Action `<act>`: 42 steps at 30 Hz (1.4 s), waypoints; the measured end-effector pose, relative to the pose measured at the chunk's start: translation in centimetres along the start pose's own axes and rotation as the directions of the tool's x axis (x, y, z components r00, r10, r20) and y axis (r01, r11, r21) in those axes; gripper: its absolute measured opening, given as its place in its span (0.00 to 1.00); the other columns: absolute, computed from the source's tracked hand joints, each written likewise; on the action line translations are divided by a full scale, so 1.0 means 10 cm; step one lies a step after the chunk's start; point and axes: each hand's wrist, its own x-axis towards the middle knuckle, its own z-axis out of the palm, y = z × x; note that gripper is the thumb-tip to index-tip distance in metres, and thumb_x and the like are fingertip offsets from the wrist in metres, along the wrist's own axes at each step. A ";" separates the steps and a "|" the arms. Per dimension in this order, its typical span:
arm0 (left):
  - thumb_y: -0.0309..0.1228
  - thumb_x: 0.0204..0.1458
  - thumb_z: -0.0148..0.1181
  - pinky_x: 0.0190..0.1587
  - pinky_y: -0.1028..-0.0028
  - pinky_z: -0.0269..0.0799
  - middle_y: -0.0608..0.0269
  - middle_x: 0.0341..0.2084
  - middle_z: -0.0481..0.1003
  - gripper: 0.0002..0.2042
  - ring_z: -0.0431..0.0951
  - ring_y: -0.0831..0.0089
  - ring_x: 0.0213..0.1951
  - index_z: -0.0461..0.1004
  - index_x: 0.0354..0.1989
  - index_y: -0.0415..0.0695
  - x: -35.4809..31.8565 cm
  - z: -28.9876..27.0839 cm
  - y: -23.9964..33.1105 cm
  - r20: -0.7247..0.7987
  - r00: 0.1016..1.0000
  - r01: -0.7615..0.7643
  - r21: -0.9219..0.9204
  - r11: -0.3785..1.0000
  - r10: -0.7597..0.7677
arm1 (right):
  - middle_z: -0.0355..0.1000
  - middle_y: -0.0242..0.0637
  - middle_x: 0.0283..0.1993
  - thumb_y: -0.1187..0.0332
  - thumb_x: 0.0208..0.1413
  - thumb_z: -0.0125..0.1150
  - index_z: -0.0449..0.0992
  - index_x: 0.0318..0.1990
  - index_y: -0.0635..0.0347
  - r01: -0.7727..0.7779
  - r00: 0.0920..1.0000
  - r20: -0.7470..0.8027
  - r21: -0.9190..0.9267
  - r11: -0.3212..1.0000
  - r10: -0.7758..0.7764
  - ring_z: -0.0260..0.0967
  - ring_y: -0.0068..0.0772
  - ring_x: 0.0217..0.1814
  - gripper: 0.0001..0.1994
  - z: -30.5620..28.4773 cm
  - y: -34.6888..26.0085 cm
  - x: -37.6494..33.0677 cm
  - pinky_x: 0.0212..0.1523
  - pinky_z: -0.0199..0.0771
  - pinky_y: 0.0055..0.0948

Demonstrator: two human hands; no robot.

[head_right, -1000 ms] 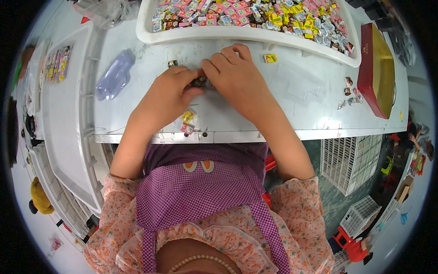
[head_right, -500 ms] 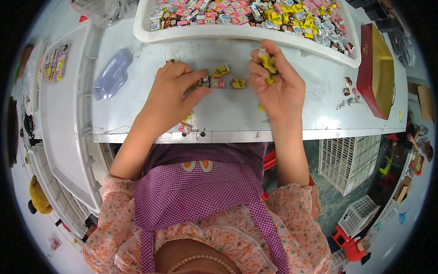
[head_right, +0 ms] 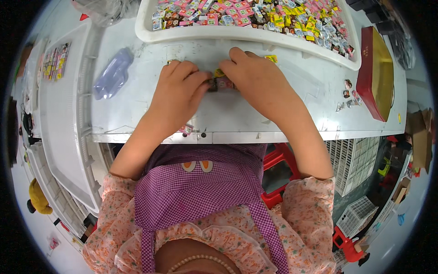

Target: Sorting and arranging small colorful packages from a large bin onto a workbench.

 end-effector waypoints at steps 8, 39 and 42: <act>0.27 0.46 0.59 0.42 0.63 0.58 0.65 0.31 0.69 0.04 0.66 0.63 0.39 0.79 0.29 0.44 0.13 0.03 -0.05 0.093 0.993 0.078 -0.019 0.997 -0.075 | 0.66 0.39 0.39 0.78 0.46 0.55 0.70 0.41 0.59 0.057 0.995 0.085 -0.023 0.998 -0.055 0.71 0.46 0.37 0.12 0.04 0.01 0.10 0.35 0.73 0.39; 0.22 0.42 0.56 0.43 0.67 0.68 0.63 0.33 0.69 0.11 0.71 0.64 0.41 0.77 0.35 0.48 0.46 -0.06 -0.10 0.250 0.930 -0.293 0.056 0.954 0.271 | 0.73 0.35 0.38 0.77 0.52 0.59 0.75 0.42 0.62 -0.236 0.879 -0.199 0.608 0.758 0.433 0.69 0.28 0.33 0.09 0.15 0.10 -0.21 0.32 0.69 0.23; 0.24 0.42 0.57 0.43 0.68 0.68 0.62 0.33 0.70 0.11 0.72 0.64 0.41 0.77 0.35 0.49 0.53 -0.08 -0.10 0.260 0.917 -0.339 0.106 0.935 0.303 | 0.73 0.31 0.39 0.79 0.53 0.58 0.76 0.42 0.62 -0.298 0.852 -0.091 0.725 0.621 0.515 0.68 0.23 0.36 0.09 0.14 0.08 -0.22 0.37 0.68 0.22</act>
